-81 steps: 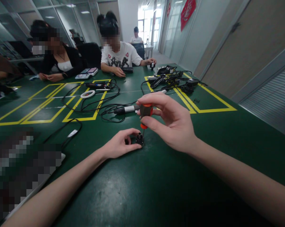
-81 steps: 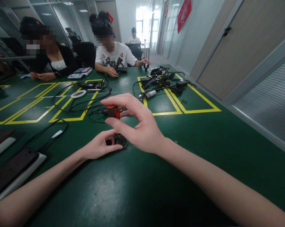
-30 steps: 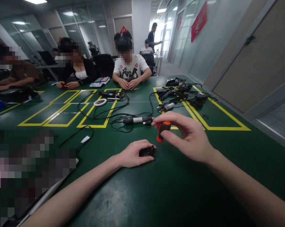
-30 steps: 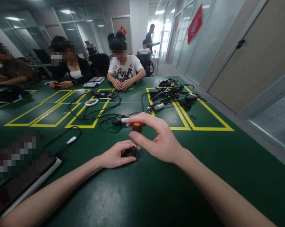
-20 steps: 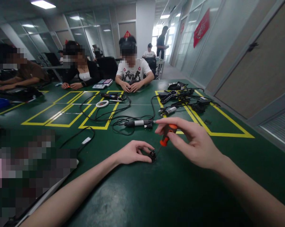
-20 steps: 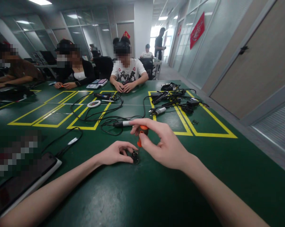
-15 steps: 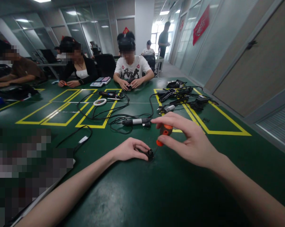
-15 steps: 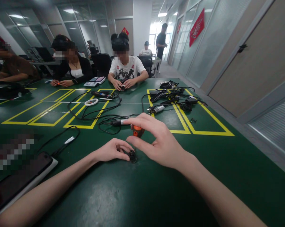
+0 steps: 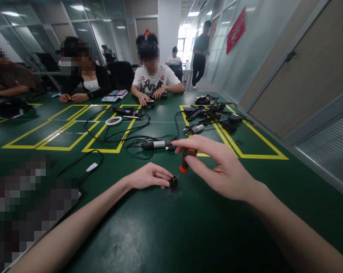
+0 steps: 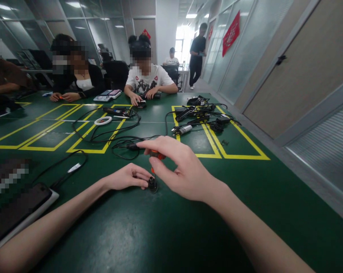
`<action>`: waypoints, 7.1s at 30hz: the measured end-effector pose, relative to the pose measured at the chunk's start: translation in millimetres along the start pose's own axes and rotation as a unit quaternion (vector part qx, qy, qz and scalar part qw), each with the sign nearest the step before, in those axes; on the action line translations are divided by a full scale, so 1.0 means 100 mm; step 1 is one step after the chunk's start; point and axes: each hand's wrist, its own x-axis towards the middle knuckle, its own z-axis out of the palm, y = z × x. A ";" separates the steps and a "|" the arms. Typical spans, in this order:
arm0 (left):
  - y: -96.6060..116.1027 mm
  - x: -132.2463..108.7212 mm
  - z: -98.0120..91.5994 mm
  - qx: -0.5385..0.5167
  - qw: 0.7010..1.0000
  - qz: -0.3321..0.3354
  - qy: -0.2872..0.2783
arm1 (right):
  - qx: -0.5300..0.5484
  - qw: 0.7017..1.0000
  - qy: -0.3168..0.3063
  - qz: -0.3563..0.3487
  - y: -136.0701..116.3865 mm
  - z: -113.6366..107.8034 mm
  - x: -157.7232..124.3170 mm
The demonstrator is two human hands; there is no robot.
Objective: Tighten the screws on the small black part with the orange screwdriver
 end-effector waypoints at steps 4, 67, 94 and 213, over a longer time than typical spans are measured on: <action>0.03 0.01 0.01 0.013 1.000 0.016 -0.009 | -0.026 0.999 0.032 -0.008 0.02 0.05 -0.01; -0.02 0.05 -0.02 -0.049 0.999 0.018 -0.007 | 0.119 0.989 0.058 0.066 0.05 0.11 -0.05; 0.08 -0.02 0.17 0.203 0.973 0.105 0.014 | 0.141 0.986 0.079 0.037 0.07 0.18 -0.04; 0.01 -0.03 0.19 0.218 0.968 0.112 0.060 | 0.030 0.992 0.113 -0.051 0.09 0.18 -0.04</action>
